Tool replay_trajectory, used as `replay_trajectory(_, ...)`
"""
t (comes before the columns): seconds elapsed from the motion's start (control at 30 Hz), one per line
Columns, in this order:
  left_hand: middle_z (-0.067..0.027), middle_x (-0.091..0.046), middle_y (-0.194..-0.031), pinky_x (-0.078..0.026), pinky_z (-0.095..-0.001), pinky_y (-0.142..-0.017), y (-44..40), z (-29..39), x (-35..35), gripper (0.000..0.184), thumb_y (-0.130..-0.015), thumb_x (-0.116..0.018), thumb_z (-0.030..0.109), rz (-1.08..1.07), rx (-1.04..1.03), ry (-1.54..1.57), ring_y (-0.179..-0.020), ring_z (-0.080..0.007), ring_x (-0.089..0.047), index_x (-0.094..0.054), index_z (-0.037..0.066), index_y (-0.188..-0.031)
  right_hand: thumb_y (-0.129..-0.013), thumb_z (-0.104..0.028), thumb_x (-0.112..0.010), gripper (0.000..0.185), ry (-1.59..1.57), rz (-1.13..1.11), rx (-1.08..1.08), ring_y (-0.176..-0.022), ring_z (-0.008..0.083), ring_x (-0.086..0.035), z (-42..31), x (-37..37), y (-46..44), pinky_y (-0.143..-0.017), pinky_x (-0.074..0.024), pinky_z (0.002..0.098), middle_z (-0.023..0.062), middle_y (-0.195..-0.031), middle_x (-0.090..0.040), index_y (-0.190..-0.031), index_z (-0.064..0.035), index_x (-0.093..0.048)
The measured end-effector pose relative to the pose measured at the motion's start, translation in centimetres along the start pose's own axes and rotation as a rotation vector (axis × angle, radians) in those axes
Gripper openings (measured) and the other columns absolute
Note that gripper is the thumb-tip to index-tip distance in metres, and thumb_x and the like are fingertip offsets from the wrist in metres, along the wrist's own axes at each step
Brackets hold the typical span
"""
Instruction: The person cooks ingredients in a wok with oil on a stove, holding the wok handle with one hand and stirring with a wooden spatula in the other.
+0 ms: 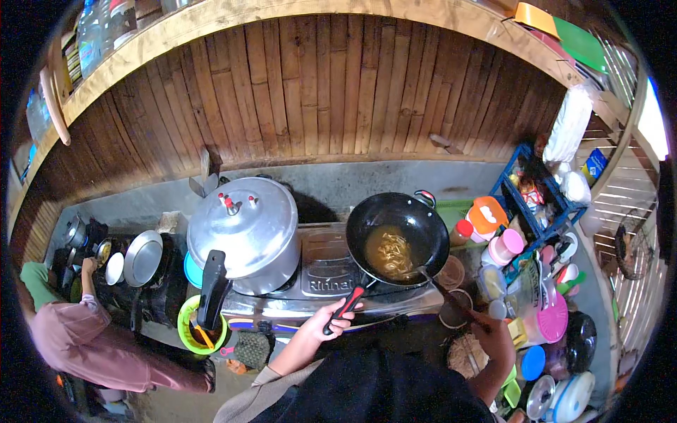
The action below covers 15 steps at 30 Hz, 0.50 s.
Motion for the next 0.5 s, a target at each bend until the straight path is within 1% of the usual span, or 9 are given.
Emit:
replay_trajectory(0.03, 0.0011, -0.042, -0.074, -0.03, -0.0148, -0.036, 0.0, -0.1, 0.0, 0.043, -0.098, -0.044, 0.036, -0.004, 0.005, 0.017, -0.05, -0.0047, -0.037, -0.042, 0.004, -0.127, -0.083, -0.008, -0.063, 0.034, 0.013, 0.016, 0.016, -0.06, 0.0065, -0.048, -0.1, 0.4, 0.1, -0.058, -0.0429, 0.025, 0.0002, -0.069, -0.056, -0.117, -0.0078, -0.063)
replay_trajectory(0.17, 0.001, -0.042, -0.074, -0.03, -0.0148, -0.037, -0.1, -0.1, 0.1, 0.043, -0.097, -0.044, 0.036, -0.034, 0.008, 0.016, -0.05, -0.0047, -0.038, -0.041, 0.005, -0.127, -0.083, -0.008, -0.063, 0.033, -0.056, 0.014, 0.003, -0.061, 0.0067, -0.048, -0.2, 1.3, 0.1, -0.058, -0.0431, 0.0256, -0.0003, -0.068, -0.055, -0.117, -0.0088, -0.064)
replay_trajectory(0.23, 0.0001, -0.042, -0.073, -0.031, -0.0154, -0.035, 0.0, -0.1, 0.3, 0.046, -0.098, -0.043, 0.036, 0.005, -0.009, 0.02, -0.047, -0.0049, -0.036, -0.039, 0.005, -0.131, -0.084, -0.009, -0.062, 0.032, -0.021, -0.001, 0.071, -0.063, 0.0087, -0.05, 0.5, 0.9, -0.4, -0.061, -0.0451, 0.0278, 0.0029, -0.07, -0.06, -0.116, -0.0076, -0.064)
replay_trajectory(0.27, 0.0001, -0.042, -0.073, -0.031, -0.0154, -0.035, -0.1, -0.1, 0.3, 0.046, -0.098, -0.043, 0.036, 0.004, -0.011, 0.02, -0.047, -0.0049, -0.036, -0.039, 0.005, -0.131, -0.084, -0.009, -0.062, 0.032, -0.02, -0.002, 0.073, -0.063, 0.0087, -0.05, 0.6, 0.6, -0.7, -0.061, -0.0451, 0.0278, 0.0029, -0.07, -0.06, -0.116, -0.0076, -0.064)
replay_trajectory(0.33, 0.0, -0.042, -0.073, -0.031, -0.0154, -0.035, -0.1, -0.1, 0.4, 0.046, -0.097, -0.043, 0.036, -0.004, -0.004, 0.028, -0.048, -0.005, -0.036, -0.039, 0.005, -0.131, -0.084, -0.008, -0.062, 0.033, 0.034, -0.035, 0.057, -0.073, 0.0134, -0.058, 0.7, -0.2, -1.4, -0.07, -0.0479, 0.0309, 0.0088, -0.083, -0.067, -0.117, -0.0054, -0.063)
replay_trajectory(0.37, 0.0, -0.042, -0.073, -0.031, -0.0154, -0.035, -0.1, -0.1, 0.3, 0.046, -0.097, -0.043, 0.036, -0.005, -0.006, 0.028, -0.048, -0.005, -0.036, -0.039, 0.005, -0.131, -0.084, -0.008, -0.062, 0.033, 0.035, -0.035, 0.058, -0.073, 0.0134, -0.058, 0.3, -0.6, -1.7, -0.07, -0.0479, 0.0309, 0.0088, -0.083, -0.067, -0.117, -0.0054, -0.063)
replay_trajectory(0.43, 0.0001, -0.043, -0.074, -0.03, -0.0149, -0.036, 0.0, -0.1, 0.0, 0.043, -0.097, -0.045, 0.036, -0.01, -0.004, 0.008, -0.05, -0.0048, -0.038, -0.041, 0.005, -0.127, -0.084, -0.008, -0.063, 0.034, -0.049, -0.043, 0.023, -0.09, 0.017, -0.062, -0.6, -1.9, -2.4, -0.081, -0.0477, 0.0321, 0.0137, -0.101, -0.068, -0.118, -0.004, -0.061)
replay_trajectory(0.47, 0.0001, -0.043, -0.074, -0.03, -0.0149, -0.036, 0.0, 0.0, 0.0, 0.043, -0.097, -0.045, 0.036, -0.01, -0.004, 0.007, -0.05, -0.0048, -0.038, -0.041, 0.005, -0.127, -0.084, -0.008, -0.063, 0.034, -0.05, -0.042, 0.023, -0.09, 0.017, -0.062, -0.6, -2.4, -2.9, -0.081, -0.0477, 0.0321, 0.0137, -0.101, -0.068, -0.118, -0.004, -0.061)
replay_trajectory(0.5, 0.0, -0.043, -0.074, -0.03, -0.0149, -0.036, 0.0, -0.1, 0.1, 0.043, -0.097, -0.045, 0.036, -0.01, 0.002, 0.01, -0.05, -0.0048, -0.038, -0.041, 0.005, -0.127, -0.083, -0.008, -0.063, 0.035, -0.091, -0.063, 0.034, -0.095, 0.0178, -0.061, -0.6, -3.1, -3.5, -0.084, -0.0469, 0.0318, 0.0139, -0.105, -0.066, -0.118, -0.0038, -0.06)
Point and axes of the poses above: each hand's wrist, its own y-axis away from the middle knuckle, its own x-axis out of the back of the hand, z = x × y, the point moved 7 cm from there along -y, towards the middle knuckle
